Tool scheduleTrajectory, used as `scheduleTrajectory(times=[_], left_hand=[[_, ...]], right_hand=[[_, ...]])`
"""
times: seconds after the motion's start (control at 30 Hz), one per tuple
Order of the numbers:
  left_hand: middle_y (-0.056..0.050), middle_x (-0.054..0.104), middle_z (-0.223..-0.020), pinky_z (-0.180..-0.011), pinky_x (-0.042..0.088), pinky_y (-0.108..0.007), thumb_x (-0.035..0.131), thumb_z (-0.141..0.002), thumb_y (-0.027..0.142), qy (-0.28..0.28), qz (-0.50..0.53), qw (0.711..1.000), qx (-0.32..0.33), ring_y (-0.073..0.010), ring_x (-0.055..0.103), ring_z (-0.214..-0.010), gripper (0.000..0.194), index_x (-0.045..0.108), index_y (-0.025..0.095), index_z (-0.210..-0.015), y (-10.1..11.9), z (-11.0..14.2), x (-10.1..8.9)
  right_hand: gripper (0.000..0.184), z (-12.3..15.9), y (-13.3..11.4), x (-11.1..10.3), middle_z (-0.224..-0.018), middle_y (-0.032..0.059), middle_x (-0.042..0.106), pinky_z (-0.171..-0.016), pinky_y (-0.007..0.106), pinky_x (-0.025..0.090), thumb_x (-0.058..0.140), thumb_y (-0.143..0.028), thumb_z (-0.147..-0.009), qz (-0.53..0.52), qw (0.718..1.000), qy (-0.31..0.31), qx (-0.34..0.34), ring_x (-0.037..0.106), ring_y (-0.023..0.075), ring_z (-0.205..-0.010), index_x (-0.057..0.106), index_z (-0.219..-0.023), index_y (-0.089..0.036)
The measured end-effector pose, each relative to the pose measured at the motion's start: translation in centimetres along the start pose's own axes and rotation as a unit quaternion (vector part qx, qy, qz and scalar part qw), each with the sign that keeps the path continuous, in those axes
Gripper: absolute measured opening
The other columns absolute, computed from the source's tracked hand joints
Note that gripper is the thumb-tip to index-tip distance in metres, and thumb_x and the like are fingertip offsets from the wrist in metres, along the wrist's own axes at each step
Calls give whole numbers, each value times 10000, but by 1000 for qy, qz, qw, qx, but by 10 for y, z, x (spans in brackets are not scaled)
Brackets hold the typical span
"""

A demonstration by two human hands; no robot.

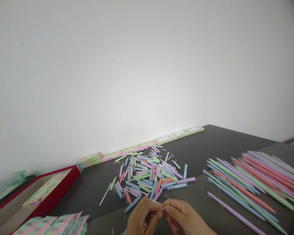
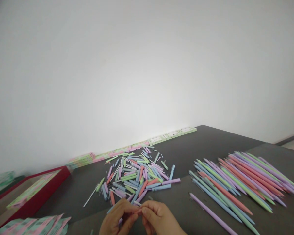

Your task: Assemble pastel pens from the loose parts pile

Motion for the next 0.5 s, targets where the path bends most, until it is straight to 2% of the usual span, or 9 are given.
scheduleTrajectory(times=[0.2, 0.23, 0.33, 0.4, 0.47, 0.5], left_hand=[[-29, 591, -706, -605, 398, -243, 580, -805, 226, -65, -63, 996, -17, -161, 542, -650, 104, 673, 184, -819, 4, -3, 1], [-18, 580, -716, -603, 397, -242, 587, -781, 200, -73, -59, 995, -36, -157, 532, -644, 136, 662, 186, -893, 5, -4, 0], [21, 557, -745, -548, 381, -221, 591, -691, 122, -117, -13, 985, -122, -131, 498, -590, 414, 569, 201, -1097, 3, -6, -6], [42, 559, -716, -518, 363, -215, 601, -651, 116, -182, -3, 969, -167, -126, 493, -558, 362, 588, 215, -999, -5, -2, -8], [66, 543, -599, -505, 344, -229, 645, -605, 139, -259, -62, 948, -176, -136, 497, -503, 219, 633, 240, -798, -16, 8, -9], [56, 538, -580, -512, 350, -243, 657, -601, 151, -269, -76, 943, -178, -156, 517, -513, 147, 643, 245, -713, -23, 14, -10]], right_hand=[[378, 3, 0, 10, -554, -47, 484, -392, 147, 352, 720, -485, -661, -216, 975, -7, 59, 422, 43, -425, 575, -722, -140], [363, 3, -2, 11, -565, -41, 498, -396, 144, 358, 730, -462, -661, -231, 971, -10, 62, 438, 44, -434, 582, -728, -138], [357, 2, -5, 10, -591, -22, 539, -408, 147, 378, 728, -453, -673, -241, 969, -20, 55, 503, 61, -468, 606, -755, -127], [366, 1, -7, 7, -618, -9, 558, -416, 153, 391, 730, -457, -668, -236, 970, -11, 51, 542, 78, -500, 613, -756, -121], [376, 0, -8, 4, -635, -3, 566, -416, 157, 392, 736, -461, -655, -228, 972, 5, 49, 559, 87, -518, 615, -752, -119], [376, -1, -9, 3, -639, -3, 567, -416, 158, 391, 736, -460, -654, -224, 973, 10, 47, 560, 88, -522, 616, -755, -119]])
Point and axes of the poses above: each hand's wrist, its own z-axis away from the middle knuckle, its own x-axis out of the palm, y = z × x, the point moved 4 cm from there along -z, towards the middle knuckle
